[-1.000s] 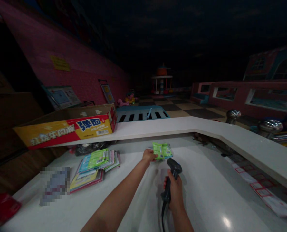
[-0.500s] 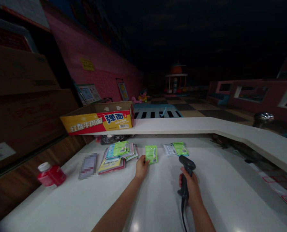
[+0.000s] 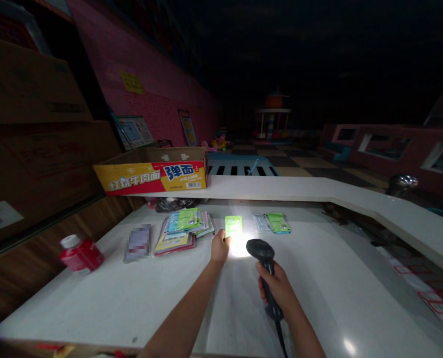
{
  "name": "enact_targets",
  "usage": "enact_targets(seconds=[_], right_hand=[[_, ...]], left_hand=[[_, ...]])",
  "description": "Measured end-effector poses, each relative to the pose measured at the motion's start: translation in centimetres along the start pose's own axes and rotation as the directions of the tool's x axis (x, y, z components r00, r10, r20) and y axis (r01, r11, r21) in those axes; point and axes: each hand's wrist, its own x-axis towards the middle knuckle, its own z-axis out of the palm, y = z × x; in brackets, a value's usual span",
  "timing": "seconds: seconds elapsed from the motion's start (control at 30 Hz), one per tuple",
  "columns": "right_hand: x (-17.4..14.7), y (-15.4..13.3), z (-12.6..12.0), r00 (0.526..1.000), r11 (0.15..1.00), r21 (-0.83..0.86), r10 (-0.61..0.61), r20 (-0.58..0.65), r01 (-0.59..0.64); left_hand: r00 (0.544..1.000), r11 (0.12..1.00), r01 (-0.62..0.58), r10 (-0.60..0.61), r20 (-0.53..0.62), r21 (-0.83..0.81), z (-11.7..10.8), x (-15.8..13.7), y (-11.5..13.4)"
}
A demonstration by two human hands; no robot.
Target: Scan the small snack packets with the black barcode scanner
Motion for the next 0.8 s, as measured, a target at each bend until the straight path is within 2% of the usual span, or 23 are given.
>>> enact_targets(seconds=[0.27, 0.4, 0.57, 0.8], right_hand=[[0.5, 0.2, -0.4, 1.000, 0.999, 0.041, 0.004, -0.018, -0.003], [2.7, 0.0, -0.6, 0.998, 0.985, 0.171, 0.015, -0.055, -0.005], [5.3, 0.5, -1.6, 0.996, 0.923, 0.373, 0.090, 0.029, -0.094], [5.3, 1.7, -2.8, 0.996, 0.846, 0.526, 0.059, 0.063, -0.083]], left_hand=[[1.000, 1.000, -0.019, 0.019, 0.019, -0.023, -0.1, 0.0, -0.1], [1.000, 0.999, -0.019, 0.020, 0.012, -0.028, 0.0, 0.0, -0.2], [1.000, 0.998, -0.027, 0.027, 0.007, -0.053, 0.2, 0.2, -0.6], [0.999, 0.965, -0.039, 0.036, -0.017, -0.259, 0.9, -0.1, -1.3]])
